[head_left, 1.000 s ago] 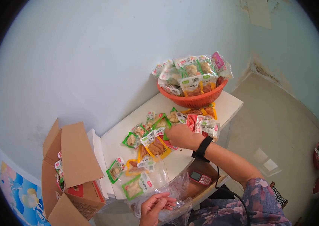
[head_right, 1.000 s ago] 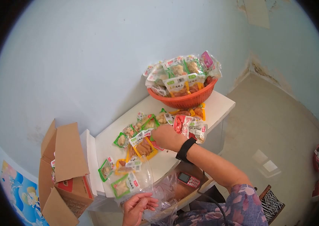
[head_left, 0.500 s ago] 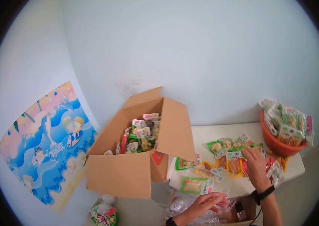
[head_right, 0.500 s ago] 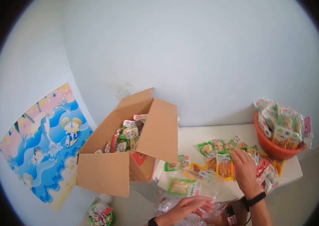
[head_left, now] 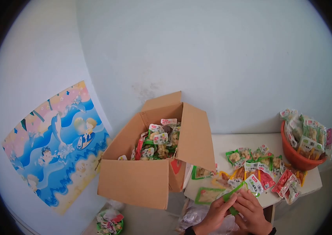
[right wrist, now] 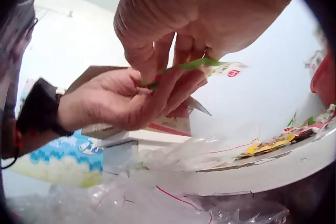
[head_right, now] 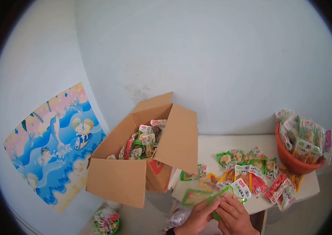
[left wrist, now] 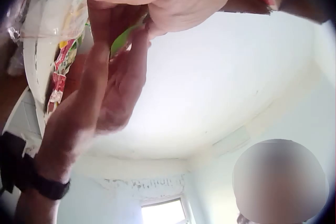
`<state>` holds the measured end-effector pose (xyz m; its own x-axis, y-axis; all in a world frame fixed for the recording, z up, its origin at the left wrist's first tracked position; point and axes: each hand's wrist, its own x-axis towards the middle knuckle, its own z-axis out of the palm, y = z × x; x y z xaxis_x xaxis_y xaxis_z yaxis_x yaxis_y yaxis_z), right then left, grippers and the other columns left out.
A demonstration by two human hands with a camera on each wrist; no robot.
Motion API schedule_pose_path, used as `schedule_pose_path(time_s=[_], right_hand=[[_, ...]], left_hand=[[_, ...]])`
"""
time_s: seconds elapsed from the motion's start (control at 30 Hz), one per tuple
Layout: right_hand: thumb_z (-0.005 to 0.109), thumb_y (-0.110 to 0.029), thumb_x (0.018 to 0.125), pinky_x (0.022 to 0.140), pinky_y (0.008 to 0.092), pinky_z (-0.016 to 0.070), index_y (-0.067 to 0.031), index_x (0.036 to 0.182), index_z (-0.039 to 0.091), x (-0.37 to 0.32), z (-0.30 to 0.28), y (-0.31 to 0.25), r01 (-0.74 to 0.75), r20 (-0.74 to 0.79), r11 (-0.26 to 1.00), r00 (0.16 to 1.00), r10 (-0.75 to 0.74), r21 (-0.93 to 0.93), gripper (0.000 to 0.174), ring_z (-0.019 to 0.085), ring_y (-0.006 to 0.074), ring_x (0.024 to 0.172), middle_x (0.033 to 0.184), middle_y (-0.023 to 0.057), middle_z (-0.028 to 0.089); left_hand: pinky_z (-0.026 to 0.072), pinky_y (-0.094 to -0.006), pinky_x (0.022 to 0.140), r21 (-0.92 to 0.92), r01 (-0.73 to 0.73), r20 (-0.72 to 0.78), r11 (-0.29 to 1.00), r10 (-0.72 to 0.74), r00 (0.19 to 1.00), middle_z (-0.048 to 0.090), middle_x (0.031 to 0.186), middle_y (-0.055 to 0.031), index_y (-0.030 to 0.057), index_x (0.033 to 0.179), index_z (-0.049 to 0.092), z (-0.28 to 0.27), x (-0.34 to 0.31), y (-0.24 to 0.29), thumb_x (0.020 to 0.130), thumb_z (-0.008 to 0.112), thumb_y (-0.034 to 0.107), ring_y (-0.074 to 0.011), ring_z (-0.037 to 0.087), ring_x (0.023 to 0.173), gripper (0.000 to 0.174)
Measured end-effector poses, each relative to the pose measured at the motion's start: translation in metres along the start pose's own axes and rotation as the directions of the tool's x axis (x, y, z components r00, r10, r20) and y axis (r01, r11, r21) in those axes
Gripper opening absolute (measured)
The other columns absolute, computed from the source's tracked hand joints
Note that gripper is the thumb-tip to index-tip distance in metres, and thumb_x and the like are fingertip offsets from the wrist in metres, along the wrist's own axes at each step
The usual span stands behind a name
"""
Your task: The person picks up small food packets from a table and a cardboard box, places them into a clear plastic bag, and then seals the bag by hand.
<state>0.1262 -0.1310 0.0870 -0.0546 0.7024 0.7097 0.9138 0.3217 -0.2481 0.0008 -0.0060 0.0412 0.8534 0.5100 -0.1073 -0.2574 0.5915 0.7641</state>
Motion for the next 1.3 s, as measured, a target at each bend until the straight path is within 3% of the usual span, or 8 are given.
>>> schedule_pose_path(time_s=[0.07,0.17,0.27,0.33,0.47,0.57,0.87,1.3], right_hand=[[0.066,-0.035,0.102,0.117,0.0535,0.0374,-0.0082,0.142,0.061,-0.007,-0.021,-0.012,-0.115,0.061,0.962,0.993,0.103,0.248,0.049,0.043,0.0353,0.147,0.154,0.0204,0.05],[0.073,-0.011,0.079,0.108,0.0473,0.048,-0.0008,0.132,0.064,-0.028,-0.034,-0.02,-0.269,-0.247,0.96,0.928,0.279,0.074,0.055,0.061,0.0332,0.128,0.137,0.0191,0.063],[0.075,-0.009,0.083,0.101,0.0423,0.0529,-0.0032,0.135,0.062,-0.032,-0.046,-0.036,-0.529,-0.291,0.706,0.662,0.691,0.472,0.054,0.067,0.0267,0.115,0.129,0.0164,0.068],[0.076,-0.005,0.086,0.091,0.031,0.0542,-0.0005,0.136,0.06,-0.06,-0.045,-0.032,-0.45,0.065,0.223,0.541,0.839,0.865,0.053,0.067,0.0182,0.107,0.123,0.0143,0.069],[0.075,-0.007,0.094,0.087,0.0283,0.0544,-0.0002,0.114,0.07,-0.102,-0.046,-0.038,-0.562,0.272,0.061,0.488,0.83,0.825,0.022,0.067,0.0113,0.096,0.103,0.006,0.073],[0.07,-0.006,0.097,0.077,0.0281,0.0598,0.0007,0.106,0.068,-0.116,-0.049,-0.033,-0.537,0.149,0.085,0.377,0.914,0.839,0.011,0.069,0.0107,0.085,0.095,0.0045,0.072],[0.065,-0.008,0.101,0.071,0.0252,0.0601,-0.0011,0.11,0.062,-0.13,-0.032,0.004,-0.322,-0.132,0.196,0.21,0.969,0.926,0.011,0.066,0.0071,0.079,0.094,0.0037,0.071],[0.067,-0.008,0.101,0.071,0.0222,0.0526,0.001,0.112,0.064,-0.092,-0.012,0.012,-0.431,-0.112,0.244,0.31,0.944,0.869,0.015,0.063,0.0042,0.082,0.096,0.0012,0.07]], left_hand=[[0.0517,-0.0238,0.091,0.107,0.003,0.044,0.994,-0.008,0.999,0.066,0.114,0.001,0.0036,0.137,0.061,-0.01,0.002,0.003,0.106,0.062,0.028,-0.0058,0.062,0.107,0.039],[0.0502,-0.0247,0.094,0.366,-0.042,0.157,0.93,-0.017,0.987,0.065,0.12,0.0006,0.0019,0.14,0.058,-0.005,-0.012,0.024,0.108,0.058,0.023,-0.0059,0.06,0.109,0.038],[0.0493,-0.0231,0.09,0.525,-0.033,0.247,0.85,-0.115,0.962,0.067,0.118,0.0007,-0.0007,0.137,0.06,0.007,-0.028,0.039,0.108,0.057,0.016,-0.0048,0.06,0.102,0.034],[0.0497,-0.0225,0.087,0.656,0.033,0.278,0.754,-0.282,0.918,0.067,0.121,-0.0011,-0.0007,0.138,0.06,0.017,-0.038,0.046,0.107,0.058,0.016,-0.0049,0.06,0.101,0.035],[0.0475,-0.0214,0.072,0.761,-0.201,0.401,0.617,-0.204,0.893,0.065,0.102,0.0023,0.0015,0.14,0.058,0.027,-0.045,0.033,0.107,0.06,0.018,-0.0026,0.054,0.083,0.037],[0.0481,-0.0236,0.072,0.81,-0.163,0.273,0.563,-0.116,0.955,0.067,0.101,-0.003,0.0013,0.139,0.058,0.034,-0.046,0.03,0.102,0.066,0.015,-0.0057,0.056,0.083,0.04],[0.0487,-0.0416,0.078,0.847,-0.384,0.514,-0.366,0.387,0.765,0.059,0.093,-0.01,0.0015,0.117,0.064,0.05,-0.003,0.012,0.079,0.085,0.018,-0.0298,0.058,0.09,0.047],[0.0485,-0.0424,0.067,0.883,-0.413,0.47,-0.224,0.464,0.751,0.06,0.083,-0.0102,0.0054,0.099,0.069,0.038,0.0,0.006,0.088,0.073,0.006,-0.0317,0.06,0.078,0.011]])
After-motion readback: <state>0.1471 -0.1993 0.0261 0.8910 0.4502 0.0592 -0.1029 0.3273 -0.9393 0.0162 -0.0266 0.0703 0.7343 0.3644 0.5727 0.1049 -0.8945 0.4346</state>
